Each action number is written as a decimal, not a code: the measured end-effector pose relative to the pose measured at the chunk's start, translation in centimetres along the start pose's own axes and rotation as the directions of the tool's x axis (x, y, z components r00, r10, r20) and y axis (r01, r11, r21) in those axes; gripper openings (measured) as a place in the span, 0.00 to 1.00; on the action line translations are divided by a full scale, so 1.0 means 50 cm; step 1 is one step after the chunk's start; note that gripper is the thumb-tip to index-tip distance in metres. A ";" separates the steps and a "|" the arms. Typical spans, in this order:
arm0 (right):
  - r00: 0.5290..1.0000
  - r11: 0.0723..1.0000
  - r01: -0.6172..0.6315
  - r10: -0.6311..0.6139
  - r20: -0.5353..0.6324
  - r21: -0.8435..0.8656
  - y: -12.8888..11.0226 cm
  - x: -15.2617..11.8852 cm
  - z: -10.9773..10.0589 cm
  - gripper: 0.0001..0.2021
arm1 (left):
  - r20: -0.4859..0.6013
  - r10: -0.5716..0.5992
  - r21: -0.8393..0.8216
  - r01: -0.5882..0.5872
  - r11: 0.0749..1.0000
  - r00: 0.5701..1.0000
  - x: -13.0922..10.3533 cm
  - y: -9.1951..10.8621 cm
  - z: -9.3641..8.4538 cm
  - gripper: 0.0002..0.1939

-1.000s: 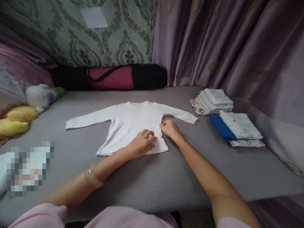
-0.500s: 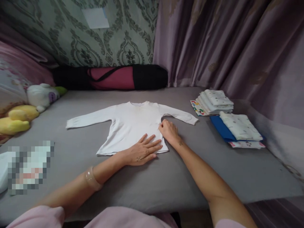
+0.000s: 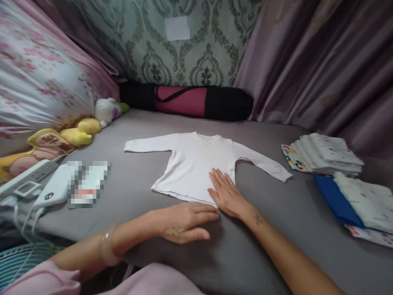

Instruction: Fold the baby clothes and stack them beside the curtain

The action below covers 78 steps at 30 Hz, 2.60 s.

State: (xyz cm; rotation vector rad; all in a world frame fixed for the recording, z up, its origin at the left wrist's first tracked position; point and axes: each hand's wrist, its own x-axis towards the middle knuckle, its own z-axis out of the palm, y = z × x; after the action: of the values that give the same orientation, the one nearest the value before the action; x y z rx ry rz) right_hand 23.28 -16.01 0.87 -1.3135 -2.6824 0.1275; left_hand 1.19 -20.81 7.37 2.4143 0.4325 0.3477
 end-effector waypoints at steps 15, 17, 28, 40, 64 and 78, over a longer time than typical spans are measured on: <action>0.999 0.951 -0.002 -0.014 0.052 0.309 -0.103 0.184 -0.121 0.15 | -0.571 -0.809 -0.295 0.884 0.364 0.143 -0.083 -0.318 -0.182 0.16; 0.998 0.938 -0.028 0.044 -0.039 0.346 -0.095 0.254 -0.072 0.16 | -0.561 -0.826 -0.341 0.893 0.294 0.058 -0.061 -0.329 -0.179 0.17; 0.981 0.957 -0.148 0.173 -0.083 0.250 -0.093 0.326 0.069 0.25 | -0.609 -0.786 -0.407 0.893 0.194 -0.107 -0.009 -0.341 -0.160 0.15; 0.993 0.991 -0.033 0.018 0.115 0.128 -0.124 0.302 0.026 0.32 | -0.745 -0.576 0.089 0.906 0.414 0.337 -0.067 -0.367 -0.169 0.13; 0.988 0.900 -0.143 0.154 0.007 0.412 -0.022 0.129 -0.068 0.23 | -0.403 -0.365 0.320 0.502 0.803 0.839 -0.035 -0.237 -0.053 0.25; 0.994 0.995 -0.035 0.025 0.105 0.092 -0.025 -0.008 -0.035 0.29 | -0.244 -0.449 0.461 0.510 0.726 0.860 -0.079 -0.205 -0.039 0.35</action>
State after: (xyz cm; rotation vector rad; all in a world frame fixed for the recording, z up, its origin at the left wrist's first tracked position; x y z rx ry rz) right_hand 22.87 -17.08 2.76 -1.3551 -2.7044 0.3293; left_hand -5.31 -13.76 1.71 2.6577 1.3289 0.1435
